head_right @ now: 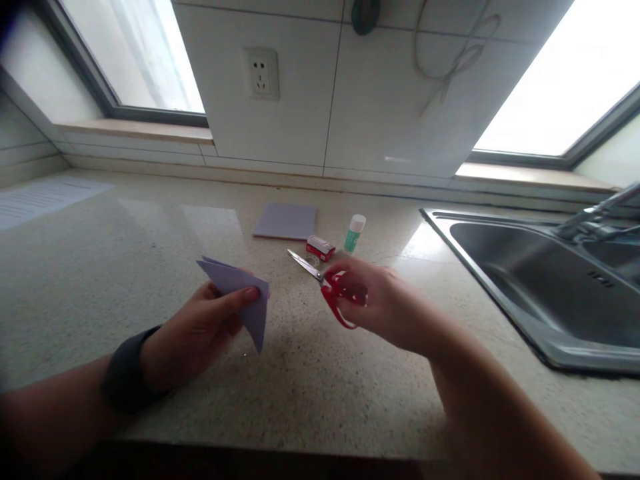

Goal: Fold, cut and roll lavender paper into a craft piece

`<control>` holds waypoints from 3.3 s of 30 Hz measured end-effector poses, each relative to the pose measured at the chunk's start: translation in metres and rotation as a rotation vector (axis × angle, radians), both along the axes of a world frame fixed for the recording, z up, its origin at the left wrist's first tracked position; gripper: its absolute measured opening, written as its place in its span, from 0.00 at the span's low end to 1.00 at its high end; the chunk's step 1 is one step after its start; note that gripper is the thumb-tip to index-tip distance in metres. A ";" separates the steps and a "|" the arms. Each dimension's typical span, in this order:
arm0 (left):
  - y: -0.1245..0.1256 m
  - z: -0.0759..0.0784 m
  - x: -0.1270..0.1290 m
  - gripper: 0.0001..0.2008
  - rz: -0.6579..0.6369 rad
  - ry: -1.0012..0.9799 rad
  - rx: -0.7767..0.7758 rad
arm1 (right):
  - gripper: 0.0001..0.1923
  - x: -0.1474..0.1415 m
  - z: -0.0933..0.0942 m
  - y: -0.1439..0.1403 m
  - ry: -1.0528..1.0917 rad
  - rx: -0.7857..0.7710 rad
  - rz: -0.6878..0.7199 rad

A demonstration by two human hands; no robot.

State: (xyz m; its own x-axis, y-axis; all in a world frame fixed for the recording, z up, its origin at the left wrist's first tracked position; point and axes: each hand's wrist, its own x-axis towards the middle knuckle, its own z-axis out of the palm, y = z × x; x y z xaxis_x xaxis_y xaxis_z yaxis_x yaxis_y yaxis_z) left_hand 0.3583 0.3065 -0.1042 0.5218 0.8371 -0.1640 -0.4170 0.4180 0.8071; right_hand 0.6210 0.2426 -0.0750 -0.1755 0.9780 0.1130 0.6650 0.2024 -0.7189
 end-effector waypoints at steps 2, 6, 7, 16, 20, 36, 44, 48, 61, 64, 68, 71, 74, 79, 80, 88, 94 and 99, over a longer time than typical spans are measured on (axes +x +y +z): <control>0.000 0.000 0.001 0.13 0.022 -0.002 -0.018 | 0.17 -0.014 -0.006 -0.001 0.168 0.015 -0.001; 0.000 -0.002 0.001 0.12 0.029 -0.004 -0.011 | 0.20 -0.036 -0.012 -0.003 0.077 0.058 -0.019; 0.000 -0.002 0.001 0.12 0.033 -0.002 -0.013 | 0.20 -0.039 -0.011 -0.003 0.012 0.081 -0.004; 0.002 -0.002 0.001 0.14 0.051 -0.005 -0.026 | 0.16 -0.041 -0.015 -0.005 -0.168 0.266 0.071; 0.002 -0.003 0.001 0.13 0.059 -0.005 -0.022 | 0.15 -0.042 -0.017 -0.004 -0.197 0.306 0.074; 0.003 -0.009 0.000 0.09 -0.010 -0.040 0.051 | 0.15 -0.046 -0.019 -0.003 -0.194 0.333 0.049; 0.002 -0.007 0.000 0.09 0.006 -0.021 0.044 | 0.13 -0.048 -0.019 -0.004 -0.195 0.317 0.046; 0.001 -0.005 0.001 0.10 0.020 -0.014 0.026 | 0.14 -0.048 -0.021 -0.004 -0.203 0.295 0.028; -0.001 0.000 0.000 0.10 0.049 -0.007 -0.045 | 0.17 -0.030 -0.020 0.009 -0.271 0.142 -0.127; -0.001 0.002 -0.001 0.08 0.051 -0.021 -0.062 | 0.17 -0.019 -0.023 0.015 -0.440 0.079 -0.159; 0.003 0.003 -0.001 0.05 0.016 -0.032 -0.097 | 0.17 -0.009 -0.023 0.019 -0.520 0.059 -0.202; 0.005 0.003 -0.002 0.10 -0.057 -0.033 -0.123 | 0.16 -0.006 -0.019 0.019 -0.482 0.055 -0.219; 0.005 0.006 -0.003 0.17 -0.070 -0.072 -0.129 | 0.15 -0.004 -0.017 0.018 -0.465 0.066 -0.215; 0.000 0.010 -0.005 0.28 -0.155 -0.121 -0.159 | 0.11 0.000 -0.014 0.017 -0.533 0.036 -0.195; 0.000 0.010 -0.006 0.29 -0.183 -0.134 -0.160 | 0.11 0.001 -0.012 0.017 -0.545 0.024 -0.195; 0.002 0.002 -0.008 0.38 -0.288 -0.167 -0.149 | 0.09 -0.001 0.002 0.006 -0.589 0.024 -0.070; 0.000 0.002 -0.005 0.28 -0.245 -0.070 -0.062 | 0.08 -0.014 0.011 0.001 -0.654 0.124 -0.094; -0.002 -0.004 -0.004 0.27 -0.261 -0.004 0.041 | 0.11 -0.046 0.028 0.001 -0.301 0.181 -0.073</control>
State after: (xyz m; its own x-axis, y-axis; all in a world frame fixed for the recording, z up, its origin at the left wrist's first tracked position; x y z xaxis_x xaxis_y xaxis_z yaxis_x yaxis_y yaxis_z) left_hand 0.3543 0.3049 -0.1078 0.7216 0.6800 -0.1302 -0.3026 0.4790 0.8240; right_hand 0.5750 0.2433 -0.0473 -0.1575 0.9581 0.2393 0.8591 0.2524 -0.4453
